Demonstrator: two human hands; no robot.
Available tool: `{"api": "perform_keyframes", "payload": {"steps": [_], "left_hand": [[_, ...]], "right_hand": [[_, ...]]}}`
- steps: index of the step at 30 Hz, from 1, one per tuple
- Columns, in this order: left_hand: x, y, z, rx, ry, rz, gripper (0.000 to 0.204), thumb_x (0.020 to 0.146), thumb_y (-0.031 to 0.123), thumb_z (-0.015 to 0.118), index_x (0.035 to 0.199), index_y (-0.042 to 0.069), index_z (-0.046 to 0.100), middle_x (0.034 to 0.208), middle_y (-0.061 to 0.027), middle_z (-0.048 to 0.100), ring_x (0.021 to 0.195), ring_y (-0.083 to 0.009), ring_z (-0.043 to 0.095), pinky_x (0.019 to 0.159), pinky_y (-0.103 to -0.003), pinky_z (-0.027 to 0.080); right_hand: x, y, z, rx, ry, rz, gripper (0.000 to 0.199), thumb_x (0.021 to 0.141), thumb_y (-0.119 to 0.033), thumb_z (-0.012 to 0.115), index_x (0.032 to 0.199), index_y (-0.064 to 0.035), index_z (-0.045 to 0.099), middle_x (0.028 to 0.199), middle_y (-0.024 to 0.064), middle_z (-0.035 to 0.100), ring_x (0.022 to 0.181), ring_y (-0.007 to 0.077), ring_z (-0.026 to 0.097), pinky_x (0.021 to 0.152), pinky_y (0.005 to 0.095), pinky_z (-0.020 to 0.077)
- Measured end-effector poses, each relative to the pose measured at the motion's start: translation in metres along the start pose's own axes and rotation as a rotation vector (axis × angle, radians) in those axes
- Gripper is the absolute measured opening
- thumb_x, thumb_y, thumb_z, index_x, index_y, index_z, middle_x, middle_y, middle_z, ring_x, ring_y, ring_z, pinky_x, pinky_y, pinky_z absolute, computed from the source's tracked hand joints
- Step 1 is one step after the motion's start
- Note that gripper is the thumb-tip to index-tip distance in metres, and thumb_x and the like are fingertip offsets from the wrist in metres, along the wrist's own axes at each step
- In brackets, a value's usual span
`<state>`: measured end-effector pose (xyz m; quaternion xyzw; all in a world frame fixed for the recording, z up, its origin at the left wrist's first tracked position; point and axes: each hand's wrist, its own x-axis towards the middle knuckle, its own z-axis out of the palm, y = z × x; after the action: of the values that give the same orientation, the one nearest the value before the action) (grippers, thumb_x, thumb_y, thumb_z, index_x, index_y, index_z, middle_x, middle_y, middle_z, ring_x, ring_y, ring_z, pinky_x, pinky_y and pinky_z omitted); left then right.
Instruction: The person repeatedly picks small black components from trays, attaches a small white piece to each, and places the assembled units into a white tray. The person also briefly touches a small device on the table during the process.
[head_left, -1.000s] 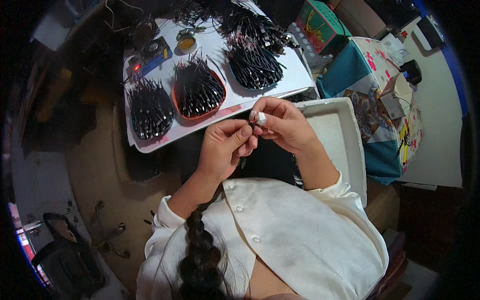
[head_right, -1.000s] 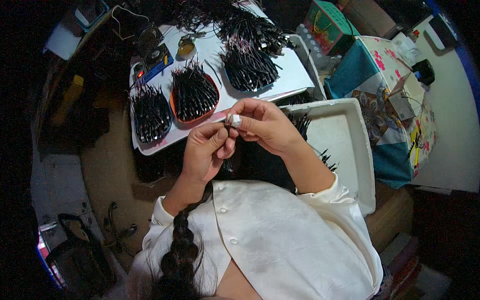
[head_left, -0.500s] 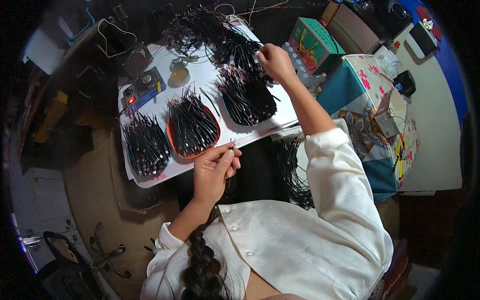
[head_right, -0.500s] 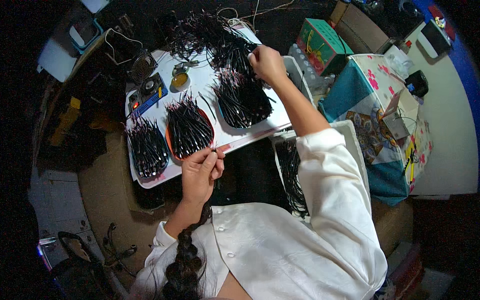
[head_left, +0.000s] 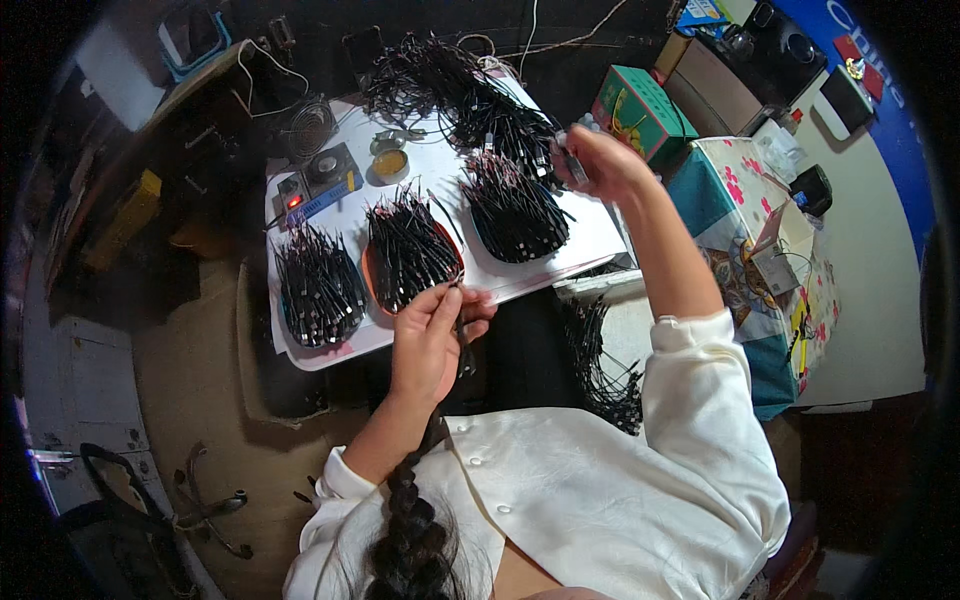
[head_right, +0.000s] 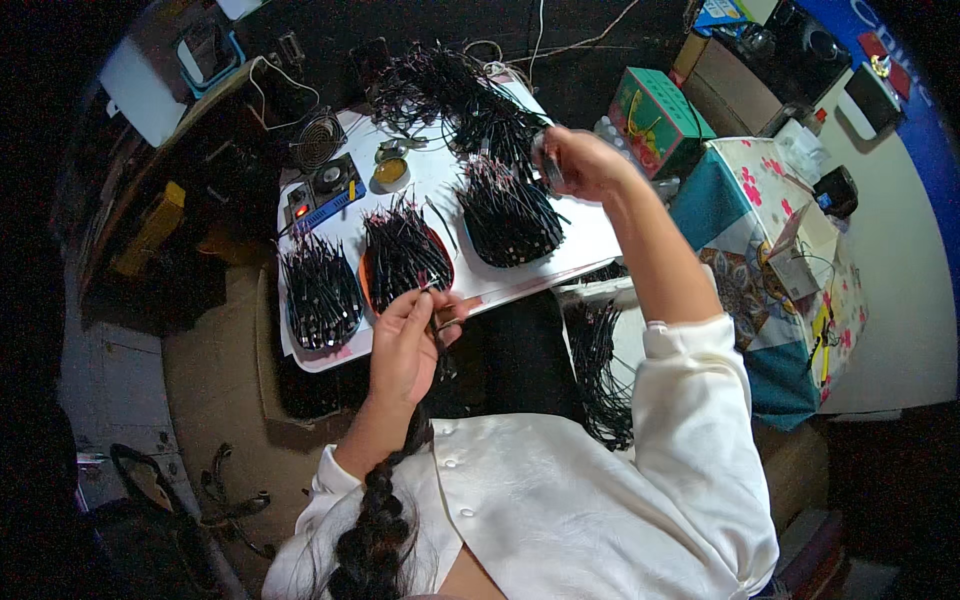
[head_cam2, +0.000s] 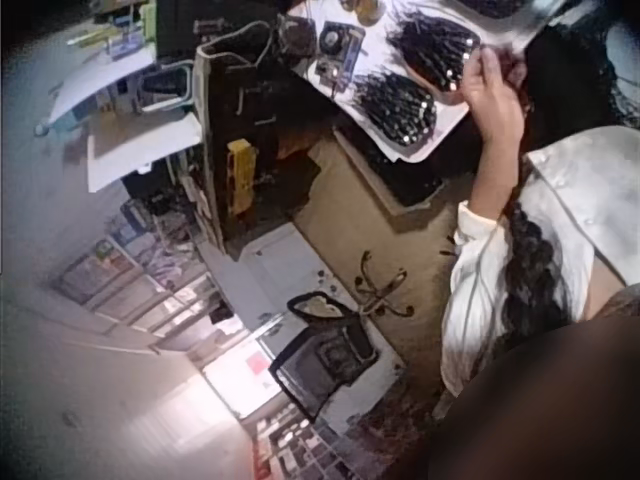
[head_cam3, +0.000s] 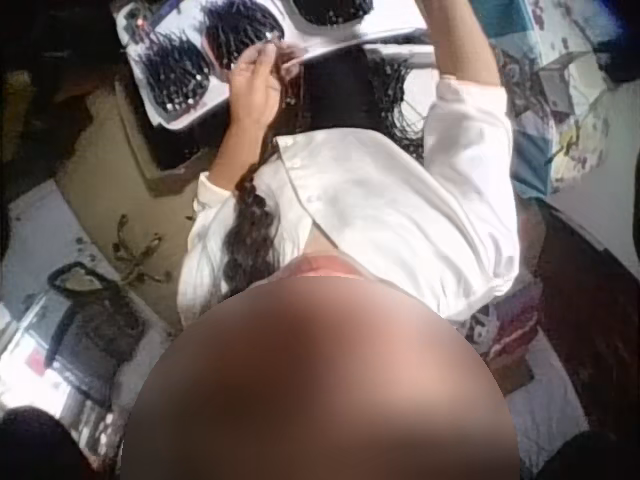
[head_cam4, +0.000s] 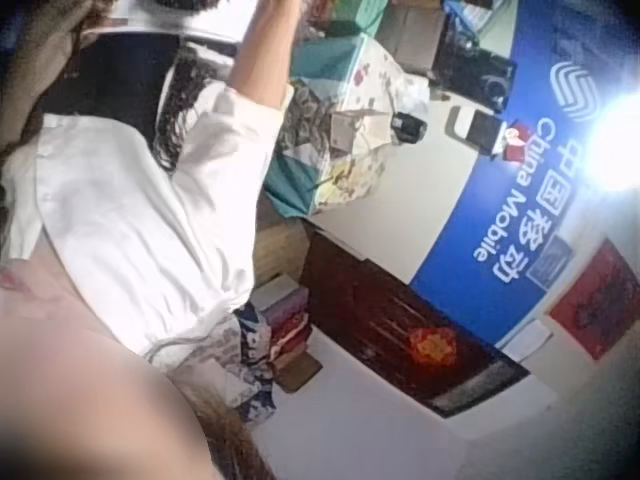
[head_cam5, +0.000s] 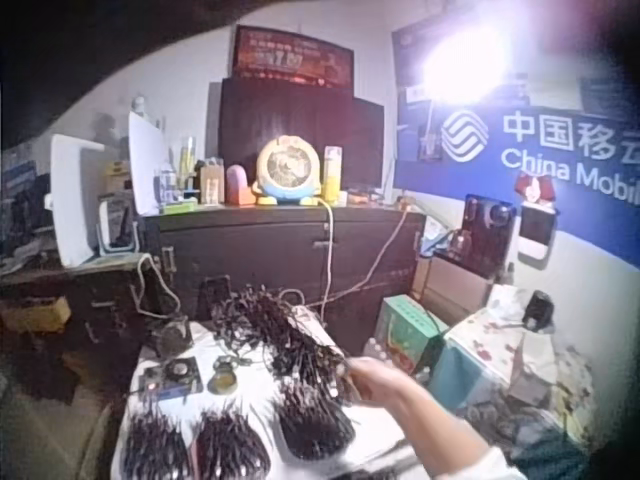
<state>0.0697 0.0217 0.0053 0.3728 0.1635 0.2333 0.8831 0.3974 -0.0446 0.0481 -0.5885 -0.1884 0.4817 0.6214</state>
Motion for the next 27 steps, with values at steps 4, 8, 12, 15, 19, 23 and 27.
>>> {"api": "perform_keyframes", "payload": {"steps": [4,8,12,15,19,23,27], "left_hand": [[0.028,-0.004,0.019,-0.208,-0.103,-0.151,0.018,0.1,0.013,0.047,0.108,0.0,0.056,0.12,-0.017,0.059,0.108,-0.0329,0.061,0.089,-0.044,0.055],[0.064,0.006,0.038,-0.197,-0.152,-0.147,0.015,0.099,0.012,0.048,0.103,0.0,0.056,0.118,-0.0207,0.058,0.108,-0.0385,0.061,0.085,-0.044,0.057],[0.068,0.017,0.046,0.143,-0.143,-0.044,0.016,0.098,0.015,0.052,0.1,0.001,0.058,0.097,-0.0078,0.06,0.093,-0.0218,0.064,0.073,-0.035,0.058],[0.033,0.01,0.03,0.312,-0.077,-0.01,0.015,0.096,0.017,0.057,0.096,0.002,0.061,0.096,-0.0046,0.061,0.087,-0.013,0.059,0.071,-0.031,0.057],[0.01,-0.01,0.012,0.423,-0.05,-0.313,0.018,0.097,0.018,0.054,0.104,0.002,0.057,0.101,-0.0071,0.058,0.098,-0.0217,0.062,0.078,-0.04,0.059],[0.033,-0.012,0.022,0.225,-0.185,-0.42,0.019,0.098,0.021,0.052,0.101,0.003,0.058,0.096,-0.0059,0.062,0.088,-0.019,0.063,0.07,-0.034,0.055],[0.051,0.019,0.05,0.274,-0.24,-0.102,0.015,0.097,0.016,0.054,0.098,0.003,0.061,0.097,-0.007,0.066,0.069,-0.0107,0.059,0.057,-0.021,0.044]], "right_hand": [[-0.124,0.069,0.059,0.035,-0.305,-0.059,0.013,0.085,-0.018,0.056,0.086,-0.0046,0.055,0.074,0.0027,0.057,0.061,0.0106,0.053,0.049,0.024,0.0411],[-0.207,0.122,0.107,-0.771,-0.312,-0.249,0.012,0.079,-0.01,0.06,0.078,-0.0013,0.052,0.07,0.008,0.058,0.062,0.0192,0.059,0.055,0.0335,0.0453],[-0.214,0.161,0.127,-1.153,-0.014,-0.492,0.016,0.073,-0.009,0.064,0.077,-0.0018,0.05,0.07,0.0133,0.053,0.061,0.032,0.057,0.054,0.0382,0.0452],[-0.209,0.177,0.129,-1.047,0.069,-0.588,0.016,0.073,-0.009,0.064,0.079,-0.0024,0.05,0.07,0.0123,0.052,0.061,0.0309,0.056,0.054,0.0379,0.045],[-0.21,0.181,0.136,-1.016,0.025,-0.621,0.017,0.074,-0.012,0.063,0.079,-0.0029,0.051,0.072,0.0125,0.053,0.063,0.0323,0.057,0.056,0.0403,0.046],[-0.211,0.189,0.143,-1.118,-0.111,-0.671,0.019,0.073,-0.013,0.065,0.082,-0.0032,0.052,0.074,0.0126,0.055,0.069,0.0319,0.059,0.06,0.0419,0.0484],[-0.196,0.216,0.14,-1.355,-0.173,-0.562,0.026,0.074,-0.018,0.07,0.09,-0.0033,0.057,0.083,0.0141,0.059,0.08,0.0319,0.061,0.067,0.0419,0.0512]]}}
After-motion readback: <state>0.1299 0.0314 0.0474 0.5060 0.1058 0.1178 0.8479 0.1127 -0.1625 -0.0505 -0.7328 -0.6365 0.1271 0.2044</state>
